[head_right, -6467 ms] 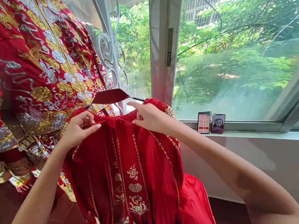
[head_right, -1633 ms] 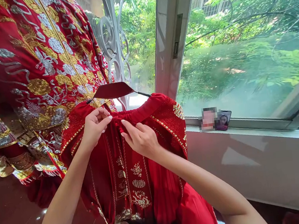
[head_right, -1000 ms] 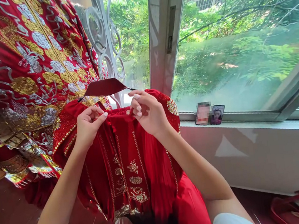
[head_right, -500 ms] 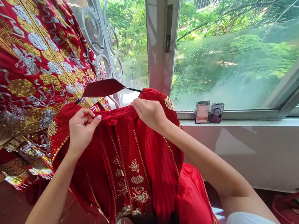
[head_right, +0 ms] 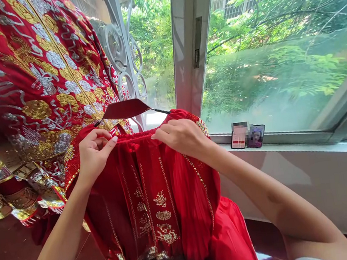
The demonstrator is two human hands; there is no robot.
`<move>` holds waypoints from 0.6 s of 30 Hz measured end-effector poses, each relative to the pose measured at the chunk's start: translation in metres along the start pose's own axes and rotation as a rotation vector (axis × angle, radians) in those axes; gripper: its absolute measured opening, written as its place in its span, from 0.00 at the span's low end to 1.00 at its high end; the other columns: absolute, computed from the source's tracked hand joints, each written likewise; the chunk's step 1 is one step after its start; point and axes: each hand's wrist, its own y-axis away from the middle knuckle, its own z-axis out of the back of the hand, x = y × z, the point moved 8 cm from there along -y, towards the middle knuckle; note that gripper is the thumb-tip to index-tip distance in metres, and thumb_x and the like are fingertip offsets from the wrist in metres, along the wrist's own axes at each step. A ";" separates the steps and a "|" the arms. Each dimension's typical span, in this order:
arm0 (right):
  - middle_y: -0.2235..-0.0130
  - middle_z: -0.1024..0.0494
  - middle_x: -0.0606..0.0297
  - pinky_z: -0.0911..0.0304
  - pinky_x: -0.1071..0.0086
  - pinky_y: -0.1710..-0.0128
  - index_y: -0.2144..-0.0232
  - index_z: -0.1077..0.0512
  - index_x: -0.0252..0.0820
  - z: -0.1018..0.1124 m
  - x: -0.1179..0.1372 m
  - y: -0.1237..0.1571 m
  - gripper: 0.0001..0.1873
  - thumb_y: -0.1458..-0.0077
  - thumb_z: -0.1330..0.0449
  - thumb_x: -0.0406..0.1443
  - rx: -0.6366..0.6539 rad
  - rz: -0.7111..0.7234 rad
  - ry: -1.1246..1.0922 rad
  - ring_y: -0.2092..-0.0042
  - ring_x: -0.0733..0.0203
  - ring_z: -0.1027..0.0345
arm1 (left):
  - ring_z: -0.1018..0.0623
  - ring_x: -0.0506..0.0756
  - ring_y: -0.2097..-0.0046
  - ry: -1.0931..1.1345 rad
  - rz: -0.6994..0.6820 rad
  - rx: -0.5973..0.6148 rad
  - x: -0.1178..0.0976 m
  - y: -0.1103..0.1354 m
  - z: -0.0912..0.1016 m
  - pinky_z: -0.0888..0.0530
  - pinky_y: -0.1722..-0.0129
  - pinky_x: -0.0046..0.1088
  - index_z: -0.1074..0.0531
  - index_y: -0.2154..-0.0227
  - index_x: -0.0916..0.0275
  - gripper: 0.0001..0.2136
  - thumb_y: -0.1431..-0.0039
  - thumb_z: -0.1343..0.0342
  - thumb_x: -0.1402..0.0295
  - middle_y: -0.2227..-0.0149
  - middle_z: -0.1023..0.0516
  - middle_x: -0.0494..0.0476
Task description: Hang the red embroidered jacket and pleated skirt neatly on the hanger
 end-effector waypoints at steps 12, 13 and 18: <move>0.66 0.21 0.61 0.40 0.64 0.61 0.70 0.26 0.40 0.054 0.029 -0.001 0.11 0.39 0.46 0.34 -0.128 -0.211 0.021 0.60 0.56 0.33 | 0.24 0.52 0.65 -0.477 -0.325 -0.231 -0.042 0.005 0.040 0.28 0.59 0.30 0.26 0.65 0.61 0.05 0.42 0.45 0.68 0.65 0.21 0.55; 0.65 0.21 0.60 0.40 0.63 0.59 0.70 0.26 0.40 0.065 0.041 -0.005 0.09 0.40 0.45 0.35 -0.101 -0.211 -0.006 0.59 0.56 0.32 | 0.24 0.55 0.61 -0.566 -0.352 -0.251 -0.045 0.000 0.046 0.29 0.55 0.32 0.26 0.65 0.61 0.06 0.42 0.46 0.67 0.63 0.21 0.56; 0.78 0.26 0.67 0.43 0.66 0.74 0.77 0.27 0.48 0.085 0.124 -0.009 0.08 0.46 0.41 0.36 0.153 -0.020 -0.234 0.75 0.62 0.37 | 0.25 0.58 0.55 -0.691 -0.165 -0.088 -0.009 -0.036 0.056 0.32 0.51 0.34 0.26 0.59 0.63 0.15 0.38 0.53 0.60 0.58 0.21 0.59</move>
